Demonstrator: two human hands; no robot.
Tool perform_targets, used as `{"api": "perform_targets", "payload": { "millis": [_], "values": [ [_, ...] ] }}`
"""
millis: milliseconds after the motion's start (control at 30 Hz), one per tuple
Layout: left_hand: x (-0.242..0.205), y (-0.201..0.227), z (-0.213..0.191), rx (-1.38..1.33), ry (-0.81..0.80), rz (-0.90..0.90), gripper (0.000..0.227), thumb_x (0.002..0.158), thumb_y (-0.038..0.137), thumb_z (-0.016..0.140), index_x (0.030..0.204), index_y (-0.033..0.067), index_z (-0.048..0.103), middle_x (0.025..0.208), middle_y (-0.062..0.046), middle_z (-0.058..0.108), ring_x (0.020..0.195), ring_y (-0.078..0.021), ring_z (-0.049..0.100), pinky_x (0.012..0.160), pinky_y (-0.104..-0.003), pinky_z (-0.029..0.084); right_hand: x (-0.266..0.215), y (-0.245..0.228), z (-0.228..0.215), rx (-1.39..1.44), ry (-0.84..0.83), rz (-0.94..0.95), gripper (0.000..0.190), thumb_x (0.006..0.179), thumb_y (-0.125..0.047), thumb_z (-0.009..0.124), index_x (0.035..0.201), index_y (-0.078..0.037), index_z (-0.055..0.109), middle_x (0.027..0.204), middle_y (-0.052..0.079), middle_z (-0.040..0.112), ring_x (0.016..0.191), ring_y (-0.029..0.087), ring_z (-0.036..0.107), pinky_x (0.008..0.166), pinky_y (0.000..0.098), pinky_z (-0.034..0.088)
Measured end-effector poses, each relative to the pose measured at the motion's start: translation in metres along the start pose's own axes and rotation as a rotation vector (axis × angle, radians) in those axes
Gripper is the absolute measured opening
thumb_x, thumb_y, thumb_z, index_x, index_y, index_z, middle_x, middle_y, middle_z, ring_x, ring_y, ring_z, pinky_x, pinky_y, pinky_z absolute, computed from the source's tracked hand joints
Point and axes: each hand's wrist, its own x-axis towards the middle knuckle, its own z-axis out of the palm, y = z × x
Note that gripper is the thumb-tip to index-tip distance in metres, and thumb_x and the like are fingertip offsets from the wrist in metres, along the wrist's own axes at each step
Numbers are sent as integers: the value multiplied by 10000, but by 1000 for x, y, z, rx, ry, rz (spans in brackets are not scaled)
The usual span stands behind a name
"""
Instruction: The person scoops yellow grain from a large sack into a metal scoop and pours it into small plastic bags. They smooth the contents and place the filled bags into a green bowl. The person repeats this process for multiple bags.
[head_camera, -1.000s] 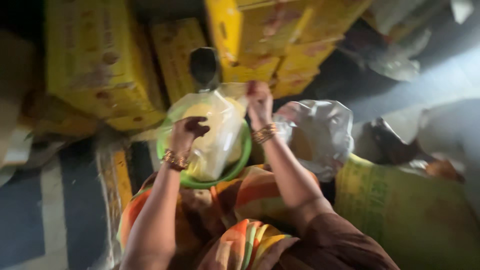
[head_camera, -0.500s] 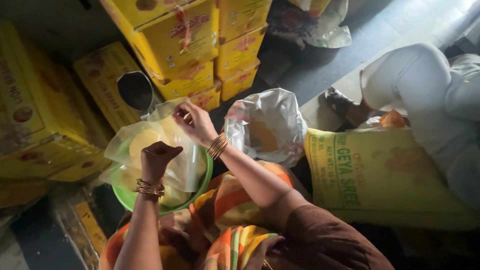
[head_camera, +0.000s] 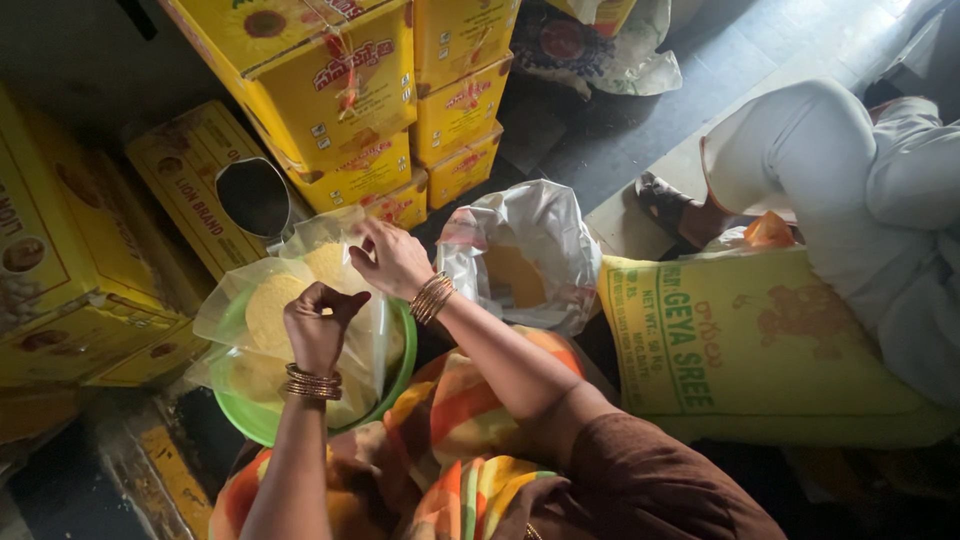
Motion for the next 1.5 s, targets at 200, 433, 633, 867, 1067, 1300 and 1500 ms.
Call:
{"api": "perform_targets", "payload": {
  "millis": [200, 433, 633, 867, 1067, 1300, 1500],
  "values": [
    [6, 4, 0, 102, 96, 36, 206, 806, 4, 865, 742, 5, 669, 749, -46, 737, 658, -79, 640, 631, -246, 519, -2, 16, 4, 23, 5, -108, 173, 924, -195, 610, 948, -121, 764, 949, 99, 774, 845, 282, 738, 765, 418, 589],
    [10, -5, 0, -114, 114, -5, 217, 820, 22, 875, 801, 13, 659, 795, -40, 705, 728, -76, 645, 672, -227, 508, 5, 0, -16, 236, 502, -337, 153, 961, 18, 638, 1040, -84, 722, 1016, 78, 750, 882, 208, 737, 760, 303, 609],
    [6, -3, 4, -114, 128, -36, 214, 828, 41, 871, 801, 5, 662, 790, -51, 709, 705, -90, 638, 667, -235, 513, -4, -9, -13, 156, 414, -371, 122, 961, -43, 654, 1076, -71, 685, 1081, 90, 717, 975, 232, 707, 834, 344, 596],
    [-4, 13, -2, 184, 53, 262, 131, 826, 19, 801, 832, 12, 670, 875, -73, 734, 759, -130, 697, 706, -272, 569, -19, 8, 7, -272, -32, -279, 514, 831, -116, 692, 1327, -53, 575, 1270, 202, 609, 1143, 383, 588, 971, 464, 495],
    [-34, 21, -63, 92, 418, 117, 123, 844, 19, 799, 856, 11, 677, 870, -76, 715, 731, -134, 678, 672, -272, 549, -65, 8, -98, 18, -418, -502, 616, 920, -394, 710, 1418, -79, 534, 1255, 118, 628, 1168, 301, 625, 999, 418, 510],
    [-118, -16, -131, -254, 616, -238, 113, 864, 20, 796, 883, 10, 685, 863, -79, 693, 698, -137, 654, 632, -271, 527, -233, 124, -326, -214, 203, 130, 511, 944, -358, 680, 1355, -81, 557, 1222, 128, 644, 1123, 296, 640, 954, 420, 532],
    [-172, 1, -158, -411, 670, -300, 105, 882, 21, 794, 906, 8, 693, 857, -82, 674, 670, -141, 635, 599, -271, 508, -352, 259, -281, 106, 446, 736, 423, 964, -328, 654, 1300, -82, 578, 1194, 136, 658, 1085, 292, 653, 915, 422, 551]
  ]
}}
